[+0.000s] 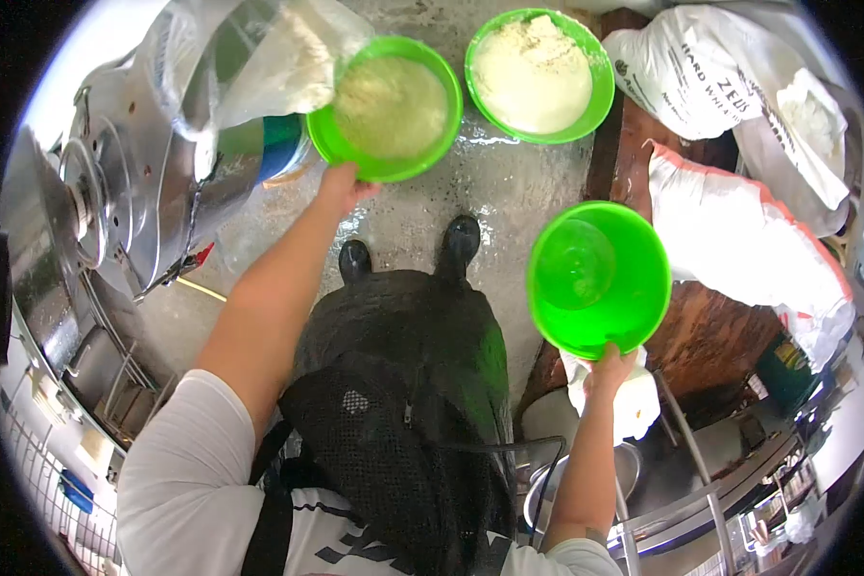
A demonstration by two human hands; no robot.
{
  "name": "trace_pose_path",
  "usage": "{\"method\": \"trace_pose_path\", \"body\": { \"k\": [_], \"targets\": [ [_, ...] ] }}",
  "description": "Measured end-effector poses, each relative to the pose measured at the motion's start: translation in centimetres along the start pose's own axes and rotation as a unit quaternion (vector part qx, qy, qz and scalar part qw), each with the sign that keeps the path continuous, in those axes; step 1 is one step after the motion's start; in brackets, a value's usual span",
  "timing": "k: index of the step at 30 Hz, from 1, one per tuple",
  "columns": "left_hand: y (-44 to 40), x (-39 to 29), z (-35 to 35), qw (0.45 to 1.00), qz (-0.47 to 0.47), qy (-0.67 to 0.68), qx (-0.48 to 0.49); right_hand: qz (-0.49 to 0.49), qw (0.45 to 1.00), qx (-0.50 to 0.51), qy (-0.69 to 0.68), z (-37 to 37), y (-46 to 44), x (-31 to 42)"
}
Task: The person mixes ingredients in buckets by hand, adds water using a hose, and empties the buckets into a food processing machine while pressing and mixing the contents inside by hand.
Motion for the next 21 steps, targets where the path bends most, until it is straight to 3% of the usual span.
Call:
{"method": "trace_pose_path", "body": {
  "k": [2,3,5,9,11,13,15,17,19,21],
  "targets": [
    [3.3,1.4,2.3,0.989,0.019,-0.142,0.032,0.114,0.985,0.08,0.1,-0.3,-0.6,-1.0],
    [5.3,1.4,2.7,0.99,0.019,-0.134,0.034,0.135,0.979,0.085,0.124,-1.5,0.8,-0.5],
    [9.6,0.2,3.5,0.967,0.01,-0.253,-0.043,0.176,0.963,0.111,0.169,-4.3,3.7,0.6],
    [10.1,4.0,13.4,0.904,0.011,-0.419,-0.081,0.303,0.9,0.141,0.279,-10.7,7.0,2.8],
    [11.8,5.0,17.5,0.9,0.023,-0.424,-0.098,0.32,0.889,0.16,0.286,-15.3,7.0,2.9],
    [12.0,6.3,20.5,0.894,0.036,-0.431,-0.115,0.245,0.876,0.152,0.386,-21.2,10.0,3.9],
    [11.1,7.6,23.0,0.848,-0.007,-0.522,-0.097,0.28,0.876,0.191,0.344,-26.3,12.3,4.3],
    [12.8,7.0,22.7,0.839,-0.025,-0.535,-0.092,0.195,0.9,0.196,0.337,-31.2,12.3,4.5],
    [14.2,7.4,22.3,0.829,-0.047,-0.55,-0.085,0.236,0.895,0.237,0.296,-35.1,12.5,4.4],
    [14.9,9.3,22.6,0.804,-0.064,-0.587,-0.074,0.216,0.898,0.252,0.288,-38.7,13.0,4.6]
  ]
}}
Point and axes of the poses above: each hand's wrist, its own y-axis away from the middle knuckle, its own z-axis out of the back of the hand, x = y × z, the point moved 1 cm from there along -y, towards the middle knuckle, and after that the axes turned 7 degrees about -z, right-handed, at the moved point
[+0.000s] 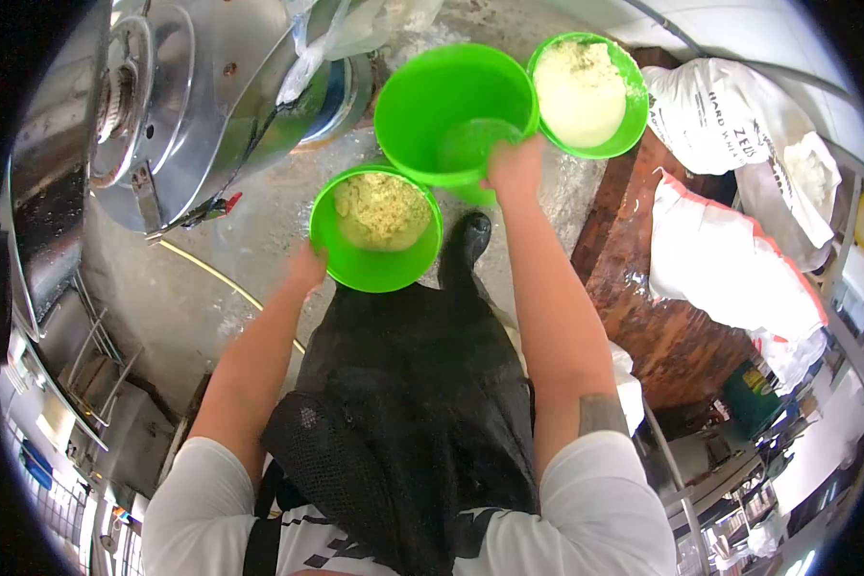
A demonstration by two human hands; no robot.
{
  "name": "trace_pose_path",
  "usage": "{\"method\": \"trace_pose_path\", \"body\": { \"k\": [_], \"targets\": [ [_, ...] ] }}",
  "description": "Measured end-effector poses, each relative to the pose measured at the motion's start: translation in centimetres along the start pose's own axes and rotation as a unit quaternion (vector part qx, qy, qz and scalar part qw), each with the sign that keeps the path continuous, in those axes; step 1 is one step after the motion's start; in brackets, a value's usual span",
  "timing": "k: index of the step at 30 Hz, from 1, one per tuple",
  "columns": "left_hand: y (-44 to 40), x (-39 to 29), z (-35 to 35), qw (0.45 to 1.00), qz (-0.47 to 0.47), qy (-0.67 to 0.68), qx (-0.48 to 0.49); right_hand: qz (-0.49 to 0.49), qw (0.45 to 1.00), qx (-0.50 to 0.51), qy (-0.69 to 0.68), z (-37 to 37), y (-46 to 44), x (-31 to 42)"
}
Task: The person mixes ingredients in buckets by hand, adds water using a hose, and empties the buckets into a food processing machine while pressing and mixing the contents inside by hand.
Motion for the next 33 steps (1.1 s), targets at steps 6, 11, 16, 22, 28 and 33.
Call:
{"method": "trace_pose_path", "body": {
  "k": [6,11,16,22,28,33],
  "targets": [
    [3.8,-4.8,2.1,0.933,0.21,0.278,0.09,-0.013,0.991,-0.02,-0.13,-8.4,-5.5,4.9],
    [2.3,-1.8,-0.7,0.911,0.166,0.369,0.08,-0.001,0.967,0.1,-0.236,-12.7,-7.7,3.2],
    [0.9,-3.4,0.1,0.909,0.149,0.384,0.064,0.287,0.941,0.014,0.181,-12.0,-0.4,-3.3],
    [-5.6,-0.3,3.0,0.998,0.041,0.042,-0.004,0.345,0.857,0.199,0.326,-17.2,3.5,-15.3],
    [-5.7,-1.6,4.3,0.985,-0.042,0.165,-0.034,0.269,0.843,0.212,0.414,-24.2,-0.5,-13.7],
    [-7.1,-0.6,1.3,0.963,0.002,0.231,-0.14,0.248,0.773,0.24,0.533,-26.2,-3.2,-14.1]
  ]
}}
Point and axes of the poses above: each hand's wrist, its own y-axis away from the middle knuckle, its own z-axis out of the back of the hand, x = y × z, the point moved 1 cm from there along -y, towards the middle knuckle, and after that the axes turned 7 degrees about -z, right-handed, at the moved point
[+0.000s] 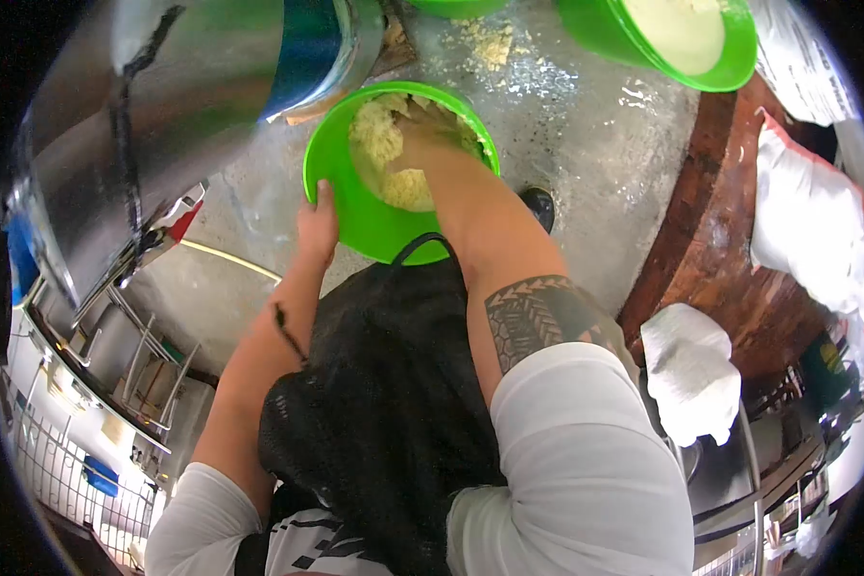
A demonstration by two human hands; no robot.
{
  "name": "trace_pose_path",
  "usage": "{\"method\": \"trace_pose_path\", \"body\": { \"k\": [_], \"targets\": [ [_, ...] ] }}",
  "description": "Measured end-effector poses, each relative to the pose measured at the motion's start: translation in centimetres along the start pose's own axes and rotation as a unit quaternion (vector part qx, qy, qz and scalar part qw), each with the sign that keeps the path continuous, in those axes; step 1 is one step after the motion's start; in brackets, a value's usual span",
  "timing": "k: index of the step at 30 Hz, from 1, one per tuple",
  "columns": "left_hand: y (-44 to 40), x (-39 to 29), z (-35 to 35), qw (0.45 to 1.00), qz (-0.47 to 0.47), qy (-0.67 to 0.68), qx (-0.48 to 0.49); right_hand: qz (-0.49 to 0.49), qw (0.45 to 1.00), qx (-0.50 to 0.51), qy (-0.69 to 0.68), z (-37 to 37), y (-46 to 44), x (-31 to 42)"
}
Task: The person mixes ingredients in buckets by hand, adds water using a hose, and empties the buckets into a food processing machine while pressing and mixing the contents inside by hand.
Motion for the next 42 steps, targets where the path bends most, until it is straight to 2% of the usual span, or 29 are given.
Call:
{"method": "trace_pose_path", "body": {
  "k": [2,4,8,11,13,14,16,17,18,20,21,22,23,24,25,26,28,29,30,31,33,34,35,36,38,39,40,42],
  "targets": [
    [0.2,-0.1,-0.4,1.0,0.019,0.022,-0.004,0.004,1.0,0.008,0.01,-1.1,-1.4,-0.3],
    [0.6,-0.9,-0.5,0.998,0.038,0.043,-0.008,0.0,0.992,0.119,0.045,-1.5,-2.5,0.1],
    [0.1,0.5,-0.8,0.999,0.029,0.024,-0.039,-0.036,0.984,0.173,0.03,-5.1,-3.5,0.6],
    [0.0,0.4,-1.0,0.998,0.031,-0.02,-0.057,-0.011,0.987,0.159,-0.026,-6.1,-2.9,0.9],
    [0.0,-0.6,-1.0,0.997,0.029,-0.041,-0.059,0.043,0.971,0.233,-0.015,-5.2,-2.7,1.5],
    [0.1,-0.6,-0.9,0.996,0.014,-0.056,-0.067,0.038,0.971,0.235,-0.016,-4.8,-1.8,1.6],
    [1.1,-0.9,-0.7,0.995,-0.005,-0.068,-0.066,-0.045,0.96,0.211,-0.18,-2.9,0.9,1.4],
    [1.2,-1.4,-0.5,0.996,0.009,-0.07,-0.059,-0.04,0.951,0.224,-0.211,-1.2,2.5,1.4],
    [1.2,-1.8,-0.2,0.996,0.024,-0.071,-0.055,-0.042,0.953,0.216,-0.207,-1.5,3.1,1.2],
    [1.8,-1.6,0.2,0.995,0.043,-0.086,-0.023,0.056,0.992,0.084,-0.07,-2.3,4.7,1.3],
    [1.5,-1.2,0.8,0.992,0.065,-0.109,0.006,0.01,0.992,0.052,-0.113,-1.8,5.5,1.7],
    [1.9,-0.7,1.6,0.993,0.057,-0.105,-0.008,0.002,0.984,-0.041,-0.175,-1.0,6.3,2.2],
    [3.2,-0.1,2.6,0.994,0.02,-0.098,0.038,-0.004,0.963,-0.129,-0.237,-1.2,6.9,2.5],
    [4.8,-0.2,3.9,0.992,-0.017,-0.091,0.083,0.028,0.988,-0.115,-0.102,-2.0,8.1,1.9],
    [6.7,-1.3,6.4,0.998,0.015,-0.051,0.045,0.053,0.993,-0.103,0.035,-2.0,9.1,1.4],
    [8.7,-2.5,9.1,0.999,0.047,-0.012,0.012,0.06,0.991,-0.113,0.036,-0.3,10.2,1.7],
    [9.9,-2.9,16.7,0.988,0.001,-0.048,-0.144,-0.019,0.997,-0.062,-0.033,3.6,13.1,1.9],
    [11.7,-8.7,20.9,0.97,-0.018,-0.071,-0.232,-0.018,0.997,-0.068,-0.026,6.7,15.2,2.6],
    [10.6,-9.5,25.1,0.944,-0.106,-0.086,-0.3,-0.025,0.977,-0.161,-0.134,11.1,18.2,3.7],
    [10.1,-14.0,28.7,0.916,-0.16,-0.114,-0.349,-0.03,0.938,-0.25,-0.239,15.1,21.1,5.0],
    [9.9,-24.6,32.8,0.933,-0.216,0.067,-0.281,0.002,0.881,-0.302,-0.364,21.8,25.5,8.2],
    [4.1,-22.3,36.0,0.939,-0.275,0.051,-0.199,0.071,0.845,-0.377,-0.373,25.2,27.0,10.4],
    [2.3,-24.2,37.1,0.948,-0.261,0.114,-0.143,0.138,0.799,-0.449,-0.376,27.6,27.8,12.8],
    [1.0,-26.1,37.4,0.951,-0.242,0.168,-0.093,0.159,0.772,-0.418,-0.452,28.8,26.5,15.1],
    [-1.6,-27.5,38.1,0.947,-0.213,0.241,-0.023,0.172,0.768,-0.348,-0.509,31.9,24.2,19.5],
    [-2.4,-27.8,38.2,0.94,-0.208,0.271,-0.003,0.166,0.795,-0.314,-0.492,33.8,23.5,21.6],
    [-3.0,-28.0,38.4,0.932,-0.207,0.298,0.01,0.243,0.714,-0.318,-0.574,33.4,21.3,24.0],
    [-3.3,-27.9,38.6,0.91,-0.214,0.354,0.023,0.313,0.624,-0.313,-0.644,33.2,18.3,25.3]
  ]
}}
Point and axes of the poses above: each hand's wrist, its own y-axis away from the middle knuckle, its own z-axis out of the back of the hand, x = y × z, the point moved 1 cm from there along -y, towards the middle knuckle, and after that the axes turned 7 degrees about -z, right-handed, at the moved point
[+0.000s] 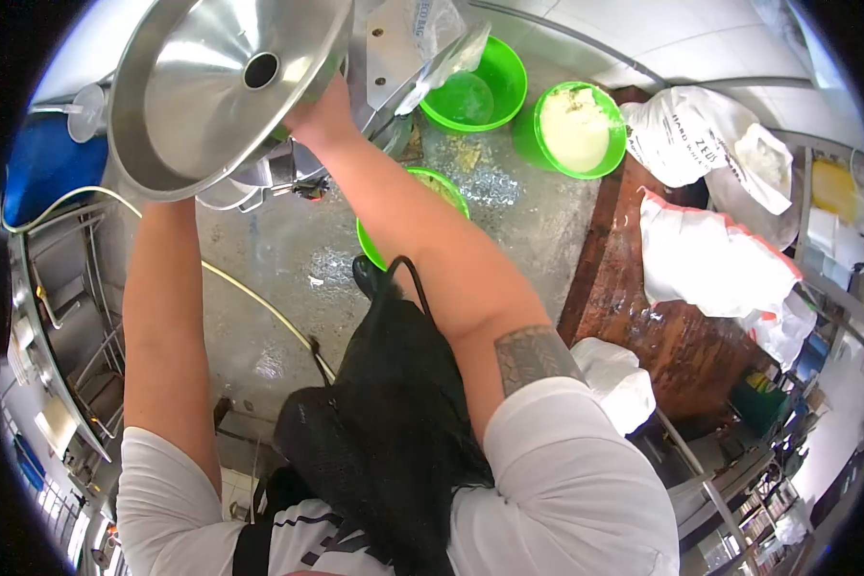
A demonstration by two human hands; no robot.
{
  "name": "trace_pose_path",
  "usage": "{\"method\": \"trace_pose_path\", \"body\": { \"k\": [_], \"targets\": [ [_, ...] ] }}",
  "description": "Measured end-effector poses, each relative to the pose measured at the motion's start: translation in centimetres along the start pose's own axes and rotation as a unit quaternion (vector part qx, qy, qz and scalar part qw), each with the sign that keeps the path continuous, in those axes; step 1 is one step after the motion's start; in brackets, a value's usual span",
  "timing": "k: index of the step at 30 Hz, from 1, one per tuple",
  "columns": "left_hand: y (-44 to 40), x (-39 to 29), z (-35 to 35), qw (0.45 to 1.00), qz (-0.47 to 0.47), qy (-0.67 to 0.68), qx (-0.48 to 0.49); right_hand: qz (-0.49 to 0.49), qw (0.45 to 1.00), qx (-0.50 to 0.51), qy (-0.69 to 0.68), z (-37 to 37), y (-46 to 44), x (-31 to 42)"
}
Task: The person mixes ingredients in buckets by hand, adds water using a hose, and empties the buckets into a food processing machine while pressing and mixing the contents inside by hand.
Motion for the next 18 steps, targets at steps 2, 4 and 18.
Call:
{"method": "trace_pose_path", "body": {
  "k": [2,4,18],
  "targets": [
    [-0.1,0.0,0.0,0.998,-0.021,0.065,0.007,0.022,0.999,0.02,0.013,0.1,-1.0,-0.4],
    [0.4,0.1,-0.4,0.989,-0.042,0.143,0.014,0.025,0.996,0.051,0.07,0.4,-1.9,0.4],
    [0.8,1.1,-1.2,0.991,-0.066,0.088,0.073,0.057,0.97,0.214,0.103,-0.2,-2.0,2.8]
  ]
}}
Point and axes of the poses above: each hand's wrist, its own y-axis away from the middle knuckle, its own z-axis out of the back of the hand, x = y × z, the point moved 1 cm from there along -y, towards the middle knuckle, and after that the axes turned 7 degrees about -z, right-handed, at the moved point
